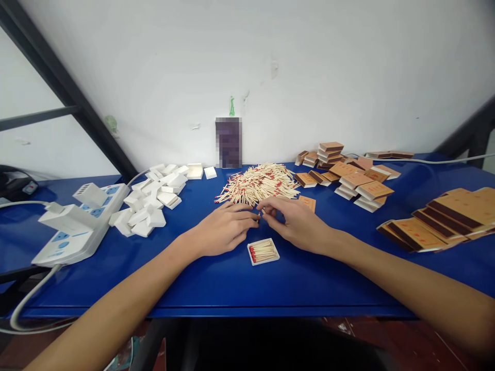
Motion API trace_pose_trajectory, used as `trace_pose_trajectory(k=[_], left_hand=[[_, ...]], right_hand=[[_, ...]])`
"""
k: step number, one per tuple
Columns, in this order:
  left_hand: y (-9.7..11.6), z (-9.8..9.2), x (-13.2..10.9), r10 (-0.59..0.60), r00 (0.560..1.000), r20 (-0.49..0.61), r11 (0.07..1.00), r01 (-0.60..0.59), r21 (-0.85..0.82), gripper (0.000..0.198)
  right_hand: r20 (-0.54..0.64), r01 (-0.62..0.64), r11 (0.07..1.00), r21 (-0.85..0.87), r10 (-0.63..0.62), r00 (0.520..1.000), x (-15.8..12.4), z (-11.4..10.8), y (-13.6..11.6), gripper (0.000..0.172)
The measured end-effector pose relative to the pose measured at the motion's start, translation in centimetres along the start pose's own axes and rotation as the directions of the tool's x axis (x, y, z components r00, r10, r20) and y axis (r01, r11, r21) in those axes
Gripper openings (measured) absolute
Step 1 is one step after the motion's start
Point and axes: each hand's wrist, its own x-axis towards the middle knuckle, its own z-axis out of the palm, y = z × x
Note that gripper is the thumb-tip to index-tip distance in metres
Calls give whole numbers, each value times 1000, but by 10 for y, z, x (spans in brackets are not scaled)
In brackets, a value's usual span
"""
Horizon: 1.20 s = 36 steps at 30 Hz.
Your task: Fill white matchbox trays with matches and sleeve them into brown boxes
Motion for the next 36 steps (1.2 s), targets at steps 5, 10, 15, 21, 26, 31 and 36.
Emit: trace_pose_trajectory(k=[5,10,15,21,26,31,36], left_hand=[[-5,-4,-1,5,1000,3,999,-5,48,28],[-8,-2,-3,-30,998,-54,999,28,-30,23],[-5,3,-3,-69,994,-79,991,58,-124,18],[-5,-4,-3,-215,959,-183,969,187,-159,10],[-17,-8,-8,-283,946,-159,946,248,-207,14],[-18,-10,-11,-244,970,6,945,239,-222,24],[-16,-15,-11,-213,975,64,951,221,-218,28]], right_hand=[[-21,-128,961,247,137,990,2,-3,-4,14],[11,-165,920,356,172,985,3,0,-3,10],[12,-156,935,318,161,987,2,4,0,9],[31,-126,985,118,123,992,1,6,2,11],[72,-37,999,28,35,997,1,6,2,20],[112,40,999,1,-40,993,-1,8,3,26],[102,29,999,-43,-25,994,0,6,3,26]])
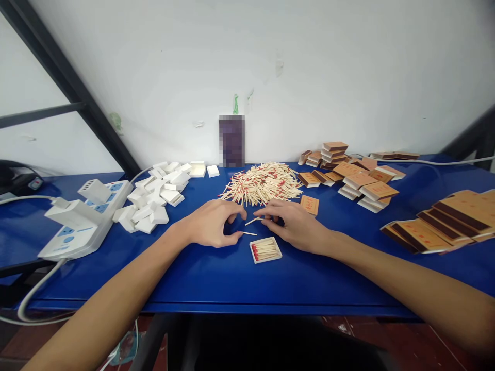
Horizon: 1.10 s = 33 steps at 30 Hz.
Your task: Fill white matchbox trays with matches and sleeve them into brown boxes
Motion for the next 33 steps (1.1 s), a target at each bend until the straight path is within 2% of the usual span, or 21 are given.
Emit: trace_pose_trajectory(k=[6,14,20,26,29,31,33], left_hand=[[-1,2,2,-25,1000,6,1000,25,-18,25],[0,9,5,48,999,-15,996,-49,-72,18],[-1,13,7,-5,1000,-17,998,4,-56,14],[3,15,8,-84,996,-26,995,83,-64,31],[5,15,8,-61,998,-24,998,60,-22,29],[6,16,9,-43,999,-34,999,43,-3,25],[7,18,9,-32,999,-40,999,32,4,22]], right_hand=[[29,27,999,-35,-26,999,-2,1,4,29],[17,62,998,2,-62,998,-4,5,8,25],[-10,38,999,24,-38,999,-1,2,4,22],[-25,138,988,63,-137,990,1,-1,-2,30],[-76,107,994,-23,-108,991,1,-11,3,34],[-97,69,984,-161,-85,992,1,-21,10,34],[-49,48,949,-312,-66,997,1,-32,17,31]])
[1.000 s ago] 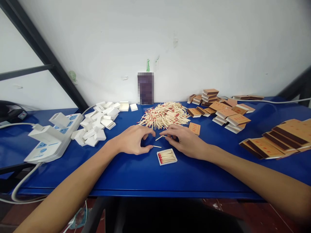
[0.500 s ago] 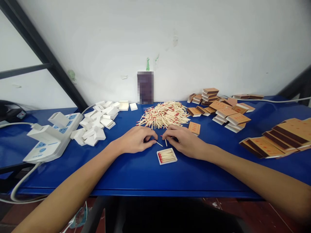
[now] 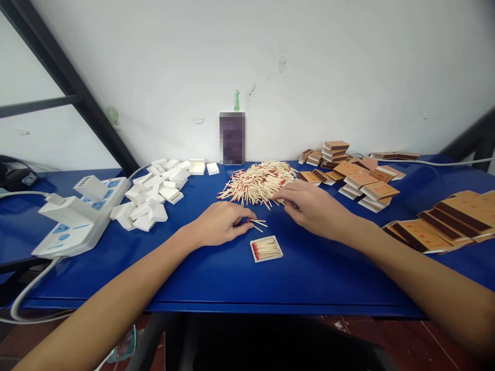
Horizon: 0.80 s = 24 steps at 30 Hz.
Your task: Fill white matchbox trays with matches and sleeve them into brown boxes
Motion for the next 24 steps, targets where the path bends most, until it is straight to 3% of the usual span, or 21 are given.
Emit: trace_pose_trajectory(k=[4,8,15,24], left_hand=[[2,2,1,11,1000,-22,1000,-11,11,20],[4,3,1,9,1000,-25,1000,-8,30,18],[4,3,1,-1,1000,-17,999,2,44,17],[3,3,1,2,1000,-20,1000,-2,23,18]], right_hand=[[148,-8,981,-194,37,988,-3,-11,11,24],[237,3,976,-220,50,970,-8,-12,14,23],[241,18,972,-232,39,970,-12,-6,21,12],[209,123,984,-129,-94,973,-5,2,-4,24]])
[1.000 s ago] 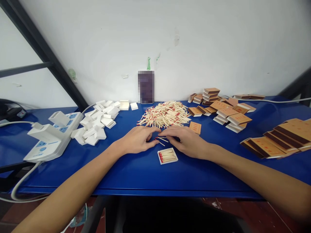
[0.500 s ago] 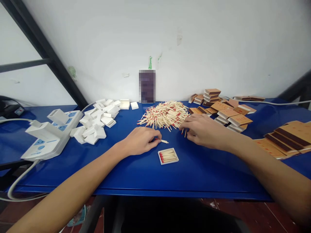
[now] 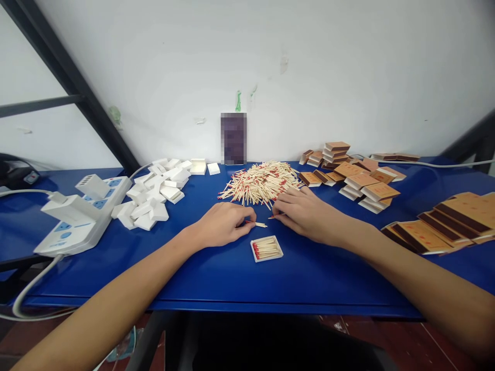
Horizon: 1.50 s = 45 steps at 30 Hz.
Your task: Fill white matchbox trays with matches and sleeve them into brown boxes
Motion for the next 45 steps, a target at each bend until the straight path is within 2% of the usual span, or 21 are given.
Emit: trace_pose_trajectory(k=[6,10,15,18,21,24,27,34,41,45], left_hand=[[2,-2,1,-11,1000,19,999,12,-32,19],[1,-1,0,-9,1000,11,999,10,-35,21],[-1,1,-1,4,999,-45,1000,-4,-10,23],[-2,1,-1,22,997,-76,1000,-22,7,26],[-2,1,-2,44,997,-70,999,-42,34,30],[-1,0,-2,59,996,-64,997,-56,44,31],[0,0,-3,58,997,-56,998,-56,40,32],[2,1,1,89,995,-39,991,-84,108,34],[1,1,1,78,997,-21,989,-75,127,33],[-1,-3,-2,35,999,-19,992,-33,125,31]], right_hand=[[-19,-38,958,284,45,999,4,9,-5,21],[-54,-74,931,358,100,994,9,16,-5,20],[-161,-95,894,437,182,970,12,13,-12,15],[-194,-110,910,401,202,960,10,9,-11,14],[-95,-114,955,273,144,985,7,6,-8,19],[12,-159,979,127,159,987,3,3,-6,20],[40,-179,983,50,177,983,2,1,-9,20],[10,-124,983,137,123,992,4,4,-16,25],[7,-125,976,176,126,992,6,7,-16,26],[-95,-51,977,209,72,993,6,9,-15,27]])
